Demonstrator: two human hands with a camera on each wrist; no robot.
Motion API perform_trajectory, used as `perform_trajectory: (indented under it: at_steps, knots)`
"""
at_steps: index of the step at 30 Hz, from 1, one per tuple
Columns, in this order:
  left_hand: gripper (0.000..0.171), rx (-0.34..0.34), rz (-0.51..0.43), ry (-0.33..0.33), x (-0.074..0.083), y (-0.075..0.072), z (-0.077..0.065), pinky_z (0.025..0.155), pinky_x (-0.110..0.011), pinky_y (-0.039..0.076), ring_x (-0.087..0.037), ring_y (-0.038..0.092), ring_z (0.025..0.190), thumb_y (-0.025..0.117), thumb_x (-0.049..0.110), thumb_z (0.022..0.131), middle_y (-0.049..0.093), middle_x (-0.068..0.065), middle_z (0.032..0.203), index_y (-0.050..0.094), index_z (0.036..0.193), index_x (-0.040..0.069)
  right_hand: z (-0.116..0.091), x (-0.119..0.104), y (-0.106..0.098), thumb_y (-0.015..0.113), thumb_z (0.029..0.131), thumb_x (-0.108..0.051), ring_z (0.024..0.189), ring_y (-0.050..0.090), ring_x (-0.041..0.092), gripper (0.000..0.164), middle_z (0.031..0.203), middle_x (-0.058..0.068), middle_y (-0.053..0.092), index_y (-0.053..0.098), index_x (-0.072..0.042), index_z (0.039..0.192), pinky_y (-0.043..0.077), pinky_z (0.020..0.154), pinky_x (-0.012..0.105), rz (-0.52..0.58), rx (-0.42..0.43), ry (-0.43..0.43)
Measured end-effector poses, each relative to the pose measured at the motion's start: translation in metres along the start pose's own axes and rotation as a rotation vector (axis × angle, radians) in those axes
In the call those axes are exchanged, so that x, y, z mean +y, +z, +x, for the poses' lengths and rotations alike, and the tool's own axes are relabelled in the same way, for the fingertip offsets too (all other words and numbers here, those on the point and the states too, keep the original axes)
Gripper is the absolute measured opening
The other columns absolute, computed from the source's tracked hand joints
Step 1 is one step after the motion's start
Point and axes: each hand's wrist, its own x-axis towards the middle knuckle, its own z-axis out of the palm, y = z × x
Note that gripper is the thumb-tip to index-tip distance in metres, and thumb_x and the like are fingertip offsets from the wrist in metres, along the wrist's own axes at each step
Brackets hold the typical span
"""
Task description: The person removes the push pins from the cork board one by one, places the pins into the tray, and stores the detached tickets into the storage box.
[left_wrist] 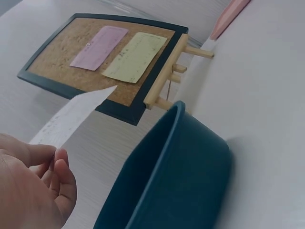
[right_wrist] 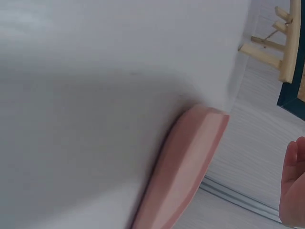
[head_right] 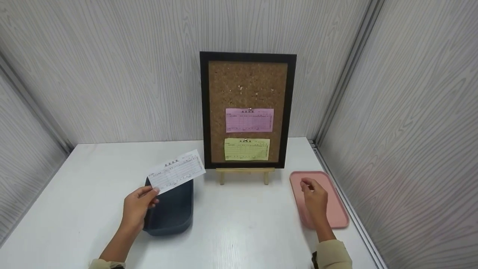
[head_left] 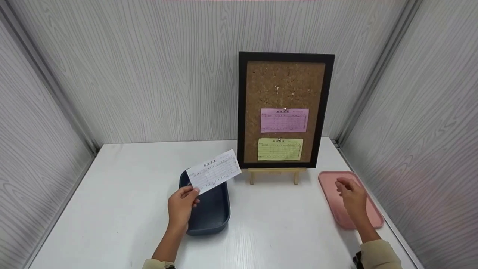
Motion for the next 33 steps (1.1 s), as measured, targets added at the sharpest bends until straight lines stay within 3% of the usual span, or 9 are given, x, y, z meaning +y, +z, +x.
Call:
perform_trajectory:
  at_steps: [4,10,16,23,33]
  knots:
    - [0.026,0.046,0.015,-0.030,-0.008,-0.008,-0.005,0.060,-0.021,0.051,-0.012,0.064,0.069,0.066,0.015,0.096,0.074,-0.015,0.100,0.068,0.115,-0.003,-0.003,0.018,-0.007,0.065,0.099,-0.013,0.076,0.063,0.009,0.020,0.090,0.003,0.071,0.071,0.000,0.113,0.056,0.067,0.020,-0.042,-0.026,0.037]
    - [0.029,0.067,0.018,-0.068,-0.017,-0.018,-0.010,0.057,-0.021,0.049,-0.012,0.062,0.066,0.066,0.017,0.096,0.074,-0.013,0.097,0.066,0.117,-0.004,-0.004,0.040,-0.016,0.059,0.103,-0.021,0.086,0.064,0.018,0.030,0.108,0.020,0.068,0.067,0.000,0.123,0.054,0.070,0.018,-0.072,-0.105,0.113]
    - [0.027,0.097,0.020,-0.093,-0.023,-0.025,-0.009,0.053,-0.022,0.046,-0.013,0.061,0.063,0.065,0.016,0.097,0.072,-0.004,0.085,0.066,0.116,-0.003,-0.003,0.057,-0.024,0.057,0.104,-0.019,0.090,0.065,0.019,0.030,0.114,0.021,0.067,0.066,0.000,0.125,0.056,0.072,0.022,-0.095,-0.130,0.179]
    - [0.029,0.113,0.020,-0.107,-0.026,-0.024,-0.009,0.051,-0.022,0.045,-0.013,0.060,0.060,0.062,0.017,0.098,0.068,-0.003,0.080,0.064,0.119,-0.003,-0.005,0.055,-0.028,0.056,0.105,-0.020,0.093,0.066,0.021,0.032,0.117,0.022,0.067,0.064,0.001,0.127,0.056,0.075,0.022,-0.093,-0.181,0.185]
    - [0.030,0.108,-0.001,-0.082,-0.023,-0.015,-0.007,0.047,-0.021,0.045,-0.011,0.059,0.054,0.064,0.016,0.097,0.068,-0.001,0.075,0.064,0.117,-0.005,-0.008,0.049,-0.026,0.055,0.105,-0.021,0.098,0.066,0.033,0.032,0.116,0.024,0.066,0.064,0.001,0.127,0.059,0.076,0.027,-0.060,-0.228,0.144]
